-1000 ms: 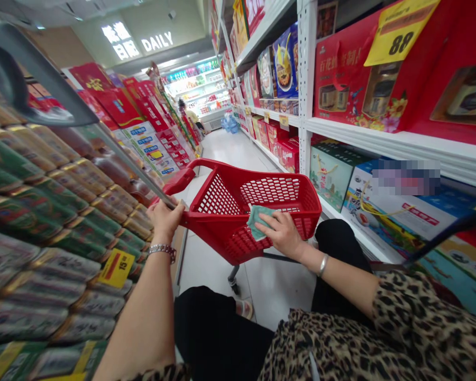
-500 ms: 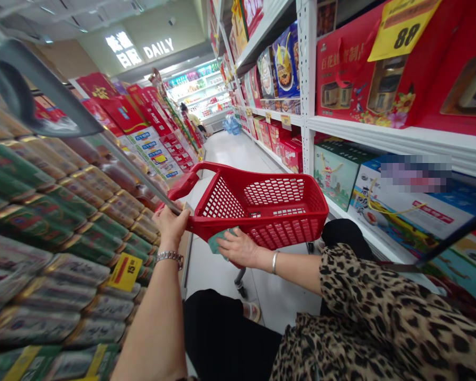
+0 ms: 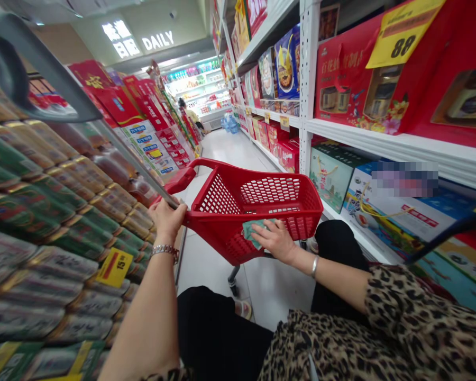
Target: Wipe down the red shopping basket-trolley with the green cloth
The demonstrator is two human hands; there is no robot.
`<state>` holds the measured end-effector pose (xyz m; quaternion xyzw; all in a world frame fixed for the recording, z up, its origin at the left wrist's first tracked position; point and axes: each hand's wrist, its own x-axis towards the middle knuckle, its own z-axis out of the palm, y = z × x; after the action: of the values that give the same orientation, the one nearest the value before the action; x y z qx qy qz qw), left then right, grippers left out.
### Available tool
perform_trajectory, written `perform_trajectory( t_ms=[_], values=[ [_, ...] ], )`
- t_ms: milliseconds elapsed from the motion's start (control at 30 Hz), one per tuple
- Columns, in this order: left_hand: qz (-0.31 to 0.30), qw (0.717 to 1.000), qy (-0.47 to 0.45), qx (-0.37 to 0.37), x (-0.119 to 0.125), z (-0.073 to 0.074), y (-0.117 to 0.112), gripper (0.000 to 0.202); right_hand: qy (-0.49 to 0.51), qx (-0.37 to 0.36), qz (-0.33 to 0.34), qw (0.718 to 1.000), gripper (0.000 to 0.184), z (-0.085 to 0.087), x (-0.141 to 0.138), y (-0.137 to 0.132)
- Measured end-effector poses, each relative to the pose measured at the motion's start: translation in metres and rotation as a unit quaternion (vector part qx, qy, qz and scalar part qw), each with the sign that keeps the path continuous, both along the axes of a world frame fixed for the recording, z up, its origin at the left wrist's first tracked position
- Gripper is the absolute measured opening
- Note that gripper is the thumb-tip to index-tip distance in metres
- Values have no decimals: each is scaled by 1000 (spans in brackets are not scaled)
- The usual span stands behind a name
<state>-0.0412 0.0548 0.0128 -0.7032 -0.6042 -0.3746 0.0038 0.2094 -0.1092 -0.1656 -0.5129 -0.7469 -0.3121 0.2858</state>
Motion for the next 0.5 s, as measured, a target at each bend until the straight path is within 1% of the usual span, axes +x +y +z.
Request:
perform_trajectory(
  t_ms=[133, 200, 233, 300, 367, 467, 500],
  values=[
    [8, 1000, -5, -7, 4, 1, -1, 10, 20, -12, -35, 999, 24, -5, 27, -23],
    [10, 1000, -9, -7, 5, 1, 1, 11, 41, -10, -38, 998, 25, -2, 31, -31],
    [9, 1000, -10, -8, 5, 0, 2, 11, 49, -9, -29, 998, 26, 2, 30, -33],
    [6, 1000, -12, -8, 4, 0, 4, 11, 57, -11, 4, 998, 28, 12, 19, -32],
    [4, 1000, -11, -8, 4, 0, 4, 12, 58, -11, 41, 997, 31, 24, -1, -23],
    [-1, 1000, -1, -14, 4, 1, 2, 11, 64, 14, 84, 994, 30, 43, -37, 3],
    [-2, 1000, 3, -17, 4, 2, 0, 11, 62, 11, 96, 993, 29, 49, -49, 13]
  ],
)
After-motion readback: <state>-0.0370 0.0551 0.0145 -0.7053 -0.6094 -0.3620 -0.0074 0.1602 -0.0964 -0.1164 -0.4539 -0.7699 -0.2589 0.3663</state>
